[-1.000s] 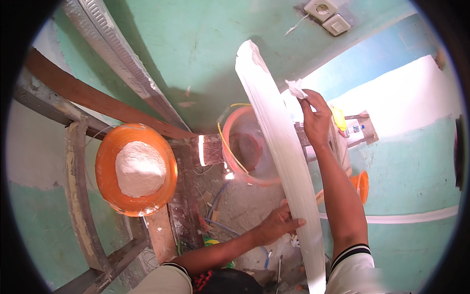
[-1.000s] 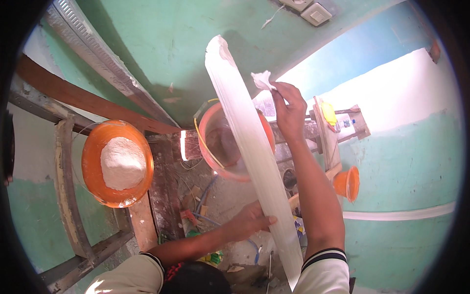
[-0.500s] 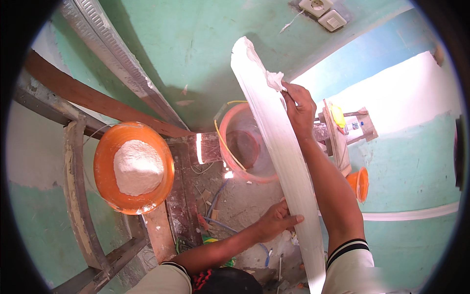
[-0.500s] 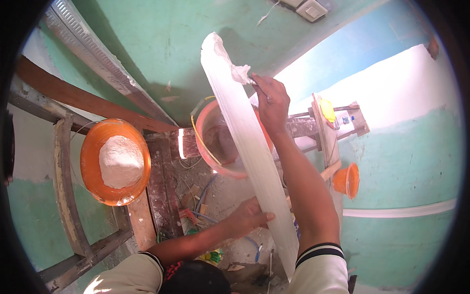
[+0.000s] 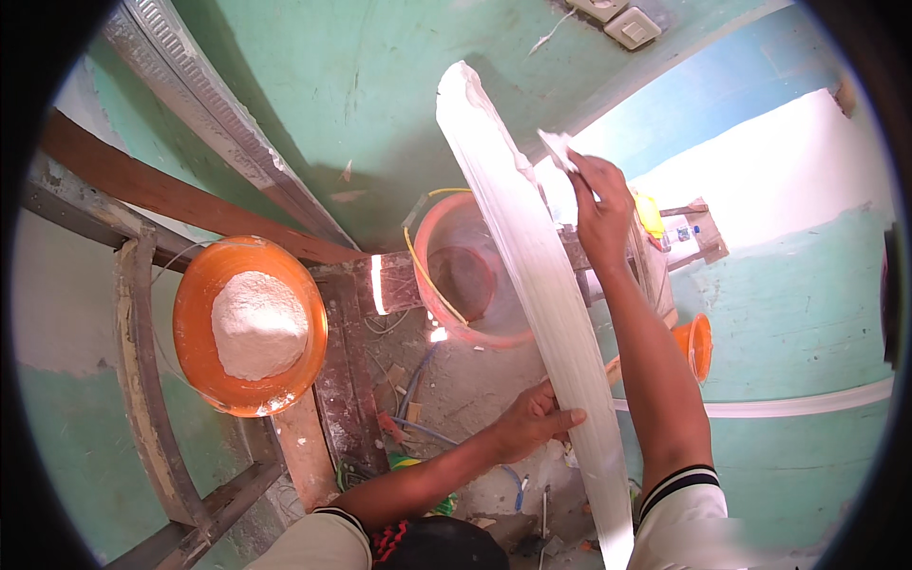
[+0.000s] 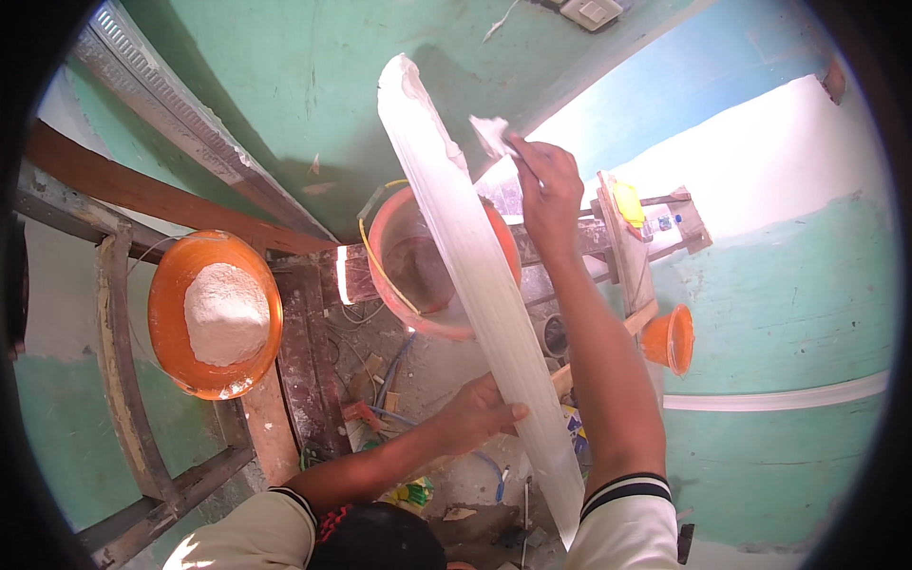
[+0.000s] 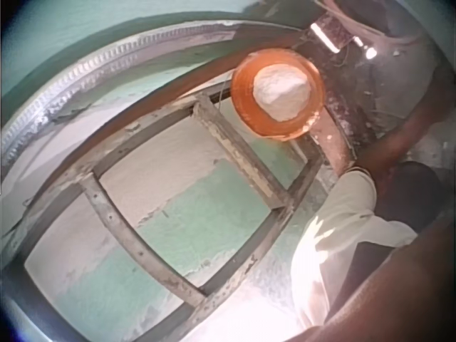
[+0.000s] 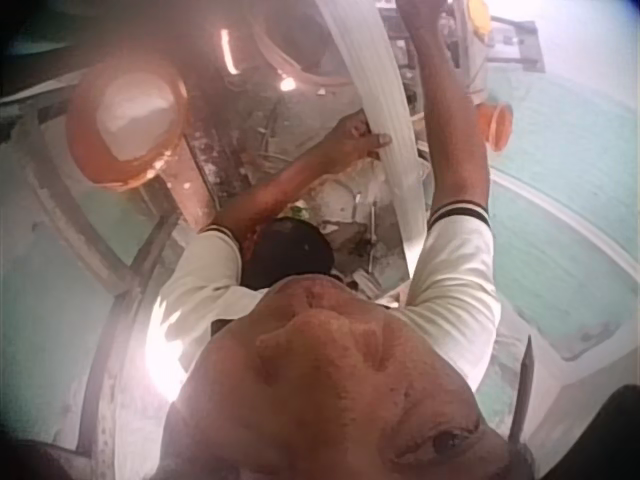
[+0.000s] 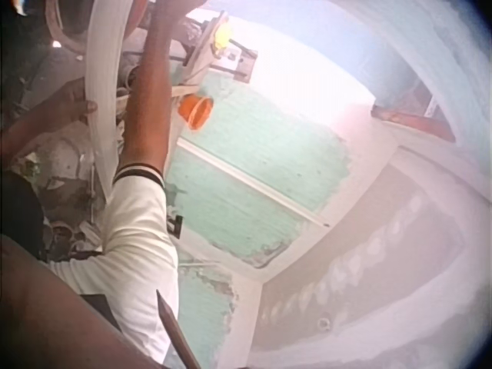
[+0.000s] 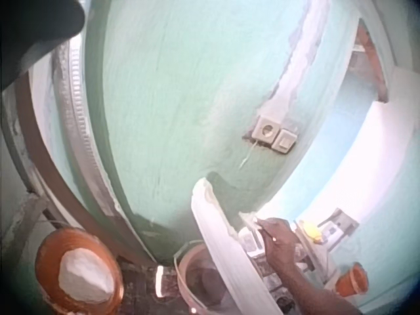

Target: The person mixes a white paste in a bucket using a trowel, then applies the paste onto a long white plastic strip. The person repeatedly scoops the paste and spreads it along the strip's surface.

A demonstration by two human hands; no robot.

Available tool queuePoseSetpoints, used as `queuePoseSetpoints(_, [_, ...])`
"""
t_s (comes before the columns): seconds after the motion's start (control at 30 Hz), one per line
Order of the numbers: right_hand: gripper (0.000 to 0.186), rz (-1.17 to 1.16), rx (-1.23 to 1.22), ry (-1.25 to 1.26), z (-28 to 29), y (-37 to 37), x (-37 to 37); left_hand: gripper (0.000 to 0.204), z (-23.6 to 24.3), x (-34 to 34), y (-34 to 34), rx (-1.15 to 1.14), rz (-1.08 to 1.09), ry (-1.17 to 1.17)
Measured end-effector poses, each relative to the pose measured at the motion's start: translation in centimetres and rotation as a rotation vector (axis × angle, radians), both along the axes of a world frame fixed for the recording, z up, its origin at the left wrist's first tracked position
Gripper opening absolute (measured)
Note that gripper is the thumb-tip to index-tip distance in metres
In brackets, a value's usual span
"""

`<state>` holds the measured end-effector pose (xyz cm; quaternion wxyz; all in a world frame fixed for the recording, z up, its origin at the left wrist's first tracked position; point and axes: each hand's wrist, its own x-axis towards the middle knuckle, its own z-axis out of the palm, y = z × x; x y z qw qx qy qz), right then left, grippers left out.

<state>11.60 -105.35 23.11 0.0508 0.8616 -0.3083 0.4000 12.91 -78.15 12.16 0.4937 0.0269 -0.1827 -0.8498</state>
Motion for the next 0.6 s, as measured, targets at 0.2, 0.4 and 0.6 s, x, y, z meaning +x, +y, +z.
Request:
queuePoseSetpoints(0.2, [0.037, 0.036, -0.085, 0.07, 0.0, -1.7, 4.4, 0.052, 1.1, 0.8, 0.1, 0.014, 0.018, 0.007])
queuePoseSetpoints(0.4, [0.03, -0.04, 0.009, -0.026, -0.1, -1.7, -0.5, 0.054, -0.3, 0.5, 0.4, -0.006, -0.005, 0.043])
queuePoseSetpoints(0.6, [0.03, 0.045, 1.118, -0.221, 5.2, 2.3, 0.6, 0.053, -0.7, 0.5, 0.3, -0.027, -0.017, 0.057])
